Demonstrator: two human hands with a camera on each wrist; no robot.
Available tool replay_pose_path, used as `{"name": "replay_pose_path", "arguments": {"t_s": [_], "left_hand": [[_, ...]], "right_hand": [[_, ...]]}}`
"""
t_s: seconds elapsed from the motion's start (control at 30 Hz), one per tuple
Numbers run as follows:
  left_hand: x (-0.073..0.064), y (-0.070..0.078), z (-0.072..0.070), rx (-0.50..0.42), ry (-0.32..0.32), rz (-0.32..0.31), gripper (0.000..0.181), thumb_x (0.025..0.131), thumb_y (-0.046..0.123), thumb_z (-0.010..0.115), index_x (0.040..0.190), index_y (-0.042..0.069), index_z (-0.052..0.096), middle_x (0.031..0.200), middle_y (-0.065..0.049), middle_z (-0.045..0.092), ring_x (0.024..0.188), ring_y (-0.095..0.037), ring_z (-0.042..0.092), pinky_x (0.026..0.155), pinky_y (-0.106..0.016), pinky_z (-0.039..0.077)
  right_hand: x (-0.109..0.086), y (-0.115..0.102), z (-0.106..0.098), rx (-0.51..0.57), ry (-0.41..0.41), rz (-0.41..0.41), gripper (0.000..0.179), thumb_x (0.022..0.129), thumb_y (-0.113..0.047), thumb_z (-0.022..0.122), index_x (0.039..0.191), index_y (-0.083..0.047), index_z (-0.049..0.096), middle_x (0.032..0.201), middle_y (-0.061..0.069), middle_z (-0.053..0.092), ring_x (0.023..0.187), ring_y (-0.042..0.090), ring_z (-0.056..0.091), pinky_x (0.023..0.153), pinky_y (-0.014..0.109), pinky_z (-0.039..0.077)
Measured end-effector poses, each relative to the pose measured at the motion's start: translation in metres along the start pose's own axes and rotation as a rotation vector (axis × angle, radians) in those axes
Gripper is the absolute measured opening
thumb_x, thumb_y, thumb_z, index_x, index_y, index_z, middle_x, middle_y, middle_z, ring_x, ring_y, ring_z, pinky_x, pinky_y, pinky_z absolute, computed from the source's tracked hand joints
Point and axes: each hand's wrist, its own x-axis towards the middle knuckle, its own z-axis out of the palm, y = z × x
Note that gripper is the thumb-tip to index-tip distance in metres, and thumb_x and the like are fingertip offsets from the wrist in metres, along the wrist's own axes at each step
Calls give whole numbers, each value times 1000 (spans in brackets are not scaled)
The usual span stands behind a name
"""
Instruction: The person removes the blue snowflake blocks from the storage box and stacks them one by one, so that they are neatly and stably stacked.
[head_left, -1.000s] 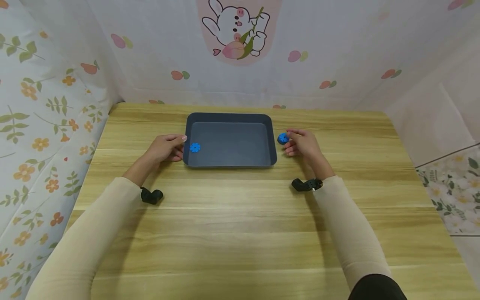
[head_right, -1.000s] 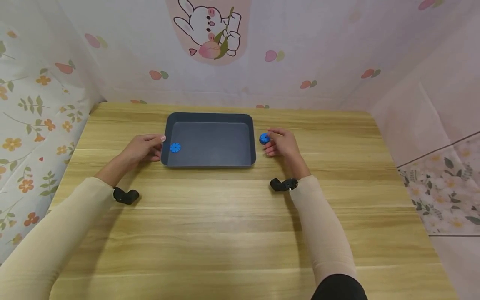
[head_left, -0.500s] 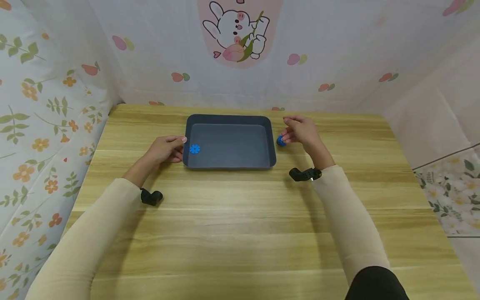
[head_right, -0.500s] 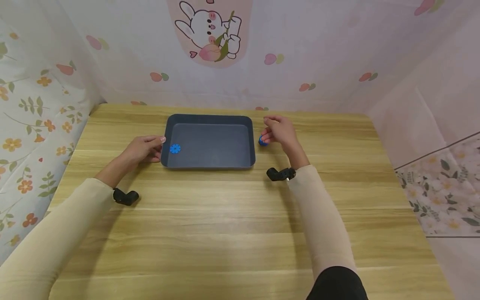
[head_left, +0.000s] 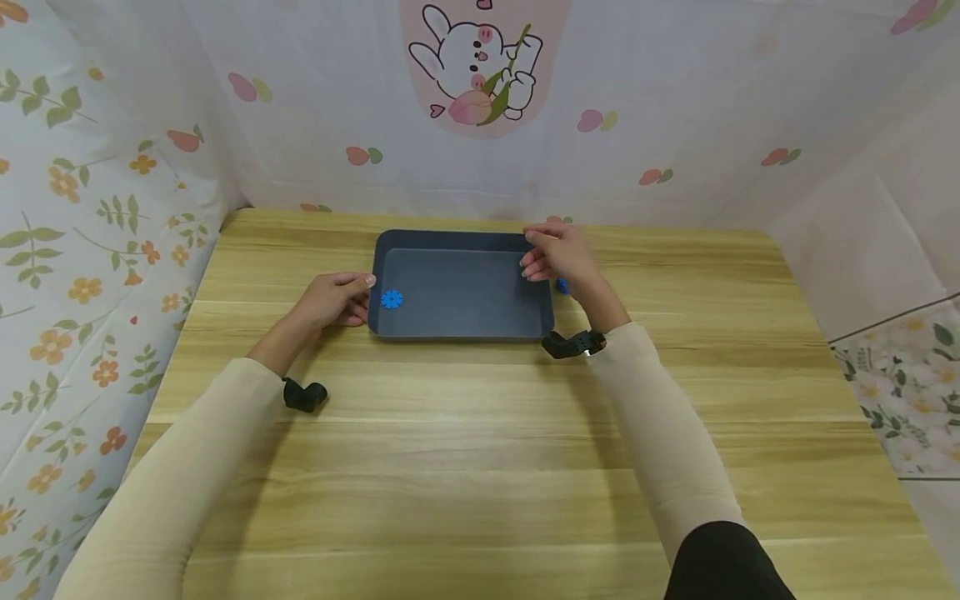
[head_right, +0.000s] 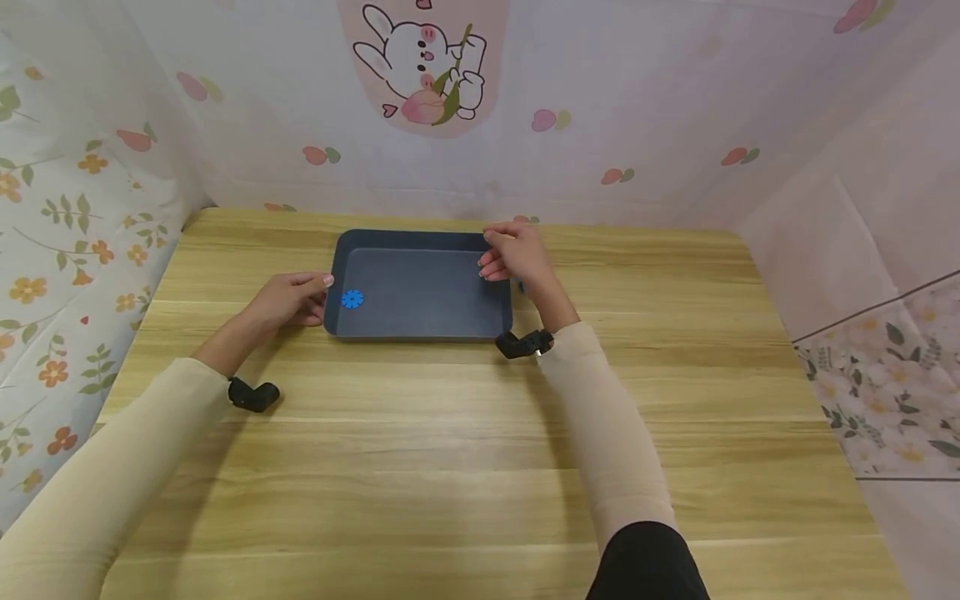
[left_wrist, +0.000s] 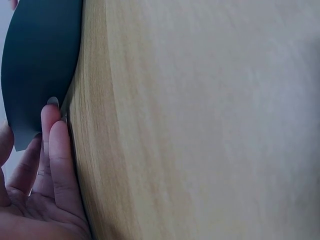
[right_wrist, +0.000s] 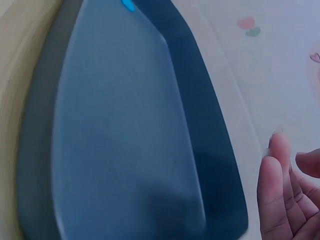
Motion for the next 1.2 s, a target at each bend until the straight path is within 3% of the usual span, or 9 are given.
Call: {"name": "replay_pose_path", "arguments": {"t_s": [0.23,0.47,0.83,1.2], "left_hand": [[4,-3,-2,-12,-11,-8,54,100,40,53,143,8,48,85,1,62,69,-7,64,67,-23,58],[0,-2,0,-1,-6,3,58,98,45,55,144,9,48,85,1,62,68,-6,64,66,-21,57],[0,-1,0,10,10,1,58,97,46,56,139,6,52,83,2,62,68,-6,64,65,-21,57],[0,0,1,27,22,0,58,97,47,55,138,6,53,85,0,62,68,-7,64,65,-21,57]], "right_hand": [[6,-3,30,34,-45,-32,34,101,-19,54,130,-3,58,64,5,65,50,15,65,53,31,58],[10,-6,52,21,-91,-37,37,101,-22,55,132,-2,57,65,6,65,52,16,65,67,46,58],[13,-1,85,3,-171,-31,36,101,-22,55,131,-2,58,68,8,66,52,16,65,69,50,57],[12,16,113,30,-216,18,32,99,-17,58,128,-3,61,64,8,65,48,16,63,54,36,58]]}}
